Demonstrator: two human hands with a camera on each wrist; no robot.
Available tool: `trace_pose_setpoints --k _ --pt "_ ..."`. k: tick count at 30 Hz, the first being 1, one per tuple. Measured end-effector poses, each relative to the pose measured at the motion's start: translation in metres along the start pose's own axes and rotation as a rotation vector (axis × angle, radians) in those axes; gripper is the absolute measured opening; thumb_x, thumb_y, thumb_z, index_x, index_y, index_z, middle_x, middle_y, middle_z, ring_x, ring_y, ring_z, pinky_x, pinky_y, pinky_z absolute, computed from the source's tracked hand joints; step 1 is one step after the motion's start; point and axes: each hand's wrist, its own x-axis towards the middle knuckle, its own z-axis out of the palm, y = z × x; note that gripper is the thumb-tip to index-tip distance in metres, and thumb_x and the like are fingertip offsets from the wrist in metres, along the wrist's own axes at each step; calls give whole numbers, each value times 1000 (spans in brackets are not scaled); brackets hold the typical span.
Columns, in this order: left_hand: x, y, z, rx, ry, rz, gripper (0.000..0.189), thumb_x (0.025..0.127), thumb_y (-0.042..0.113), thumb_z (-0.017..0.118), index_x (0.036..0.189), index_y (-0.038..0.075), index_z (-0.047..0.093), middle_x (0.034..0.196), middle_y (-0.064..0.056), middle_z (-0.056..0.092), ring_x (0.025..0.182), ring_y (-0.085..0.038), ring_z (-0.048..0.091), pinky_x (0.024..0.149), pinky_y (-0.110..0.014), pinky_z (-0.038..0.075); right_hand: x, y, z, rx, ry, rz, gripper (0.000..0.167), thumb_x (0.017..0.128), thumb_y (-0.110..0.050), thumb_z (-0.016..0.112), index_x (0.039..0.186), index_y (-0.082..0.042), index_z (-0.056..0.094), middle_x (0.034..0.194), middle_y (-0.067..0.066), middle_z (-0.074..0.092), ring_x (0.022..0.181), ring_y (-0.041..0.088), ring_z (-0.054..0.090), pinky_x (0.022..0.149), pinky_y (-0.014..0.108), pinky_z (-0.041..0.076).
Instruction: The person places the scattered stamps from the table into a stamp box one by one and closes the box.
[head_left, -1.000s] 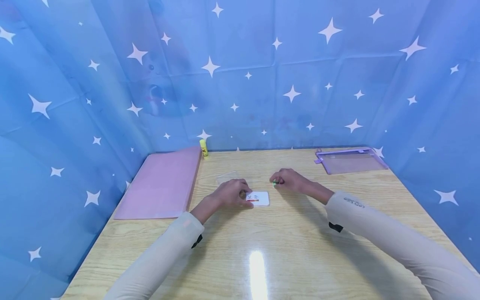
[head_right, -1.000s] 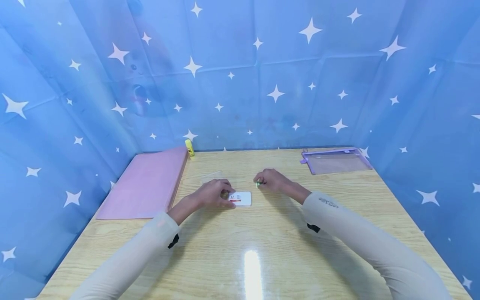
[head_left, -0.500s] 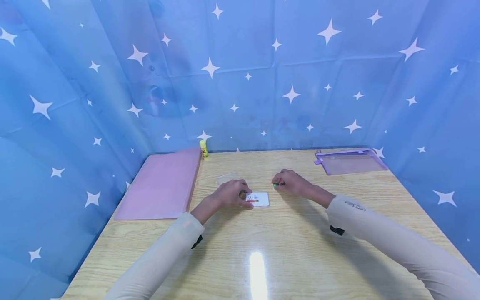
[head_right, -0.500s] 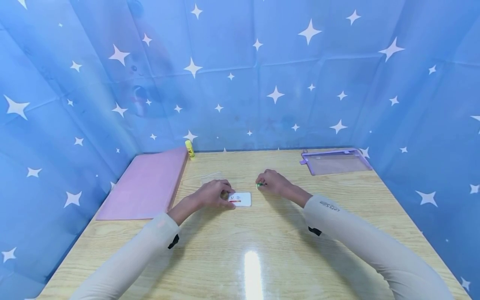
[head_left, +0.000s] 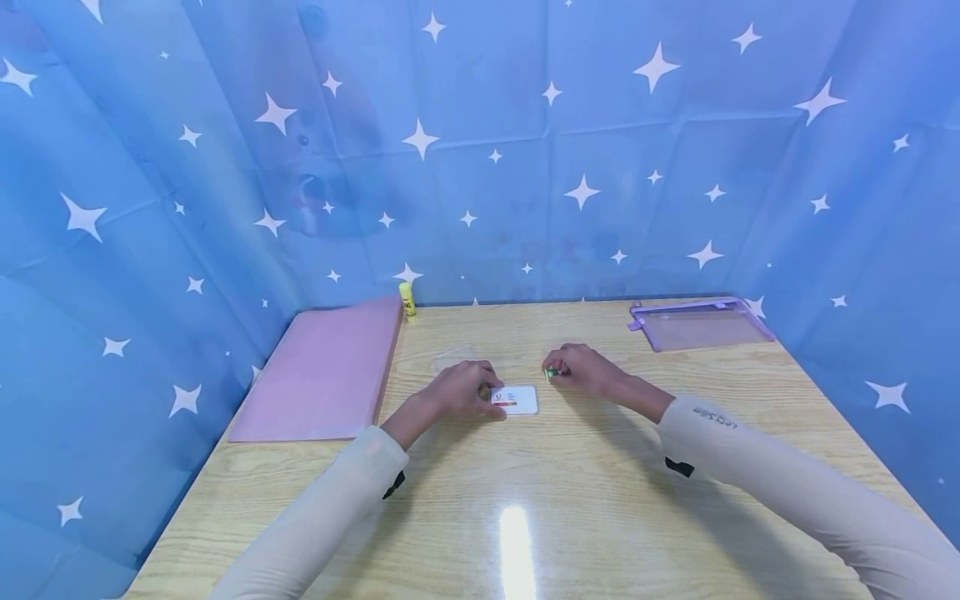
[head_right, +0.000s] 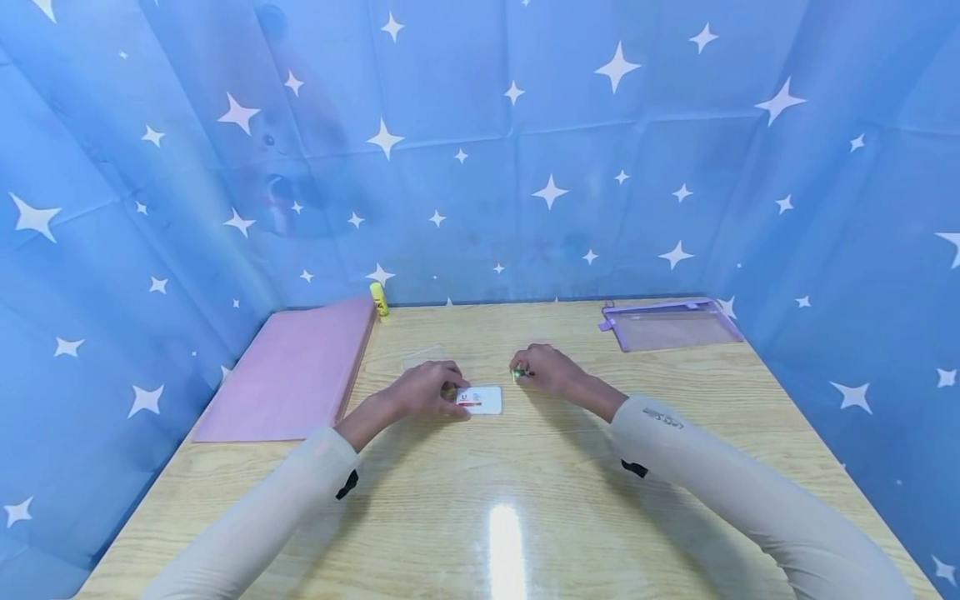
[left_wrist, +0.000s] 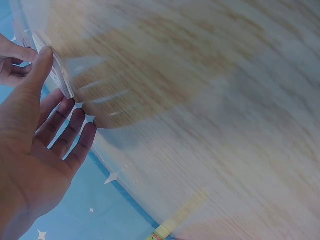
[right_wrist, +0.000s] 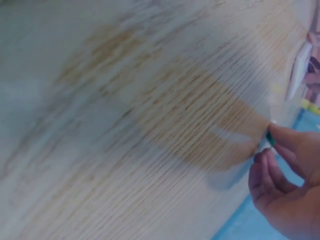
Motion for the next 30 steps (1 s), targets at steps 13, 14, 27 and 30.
trace_pose_setpoints --k 13,14,27,30 --pt "0 -2 1 7 6 2 53 85 44 86 128 15 75 123 1 69 102 -12 62 90 -32 52 -3 1 -1 34 10 5 18 90 5 74 108 4 76 89 10 69 80 20 60 72 32 52" --pt "0 -2 2 7 8 3 53 85 44 86 128 15 75 123 0 69 102 -13 62 90 -32 52 -3 1 -1 40 6 11 18 90 4 74 108 4 76 90 11 69 81 22 60 72 33 53" --pt "1 -3 2 9 8 8 54 84 44 87 127 14 76 120 0 69 101 -12 62 89 -31 53 -4 0 -3 74 -9 31 19 89 -1 79 107 3 75 91 13 71 82 24 68 75 35 57" --pt "1 -3 2 12 9 7 54 84 45 87 127 14 76 121 1 69 102 -13 63 89 -31 53 -4 1 -3 76 -5 21 19 89 0 78 107 3 75 91 12 73 81 22 70 75 35 58"
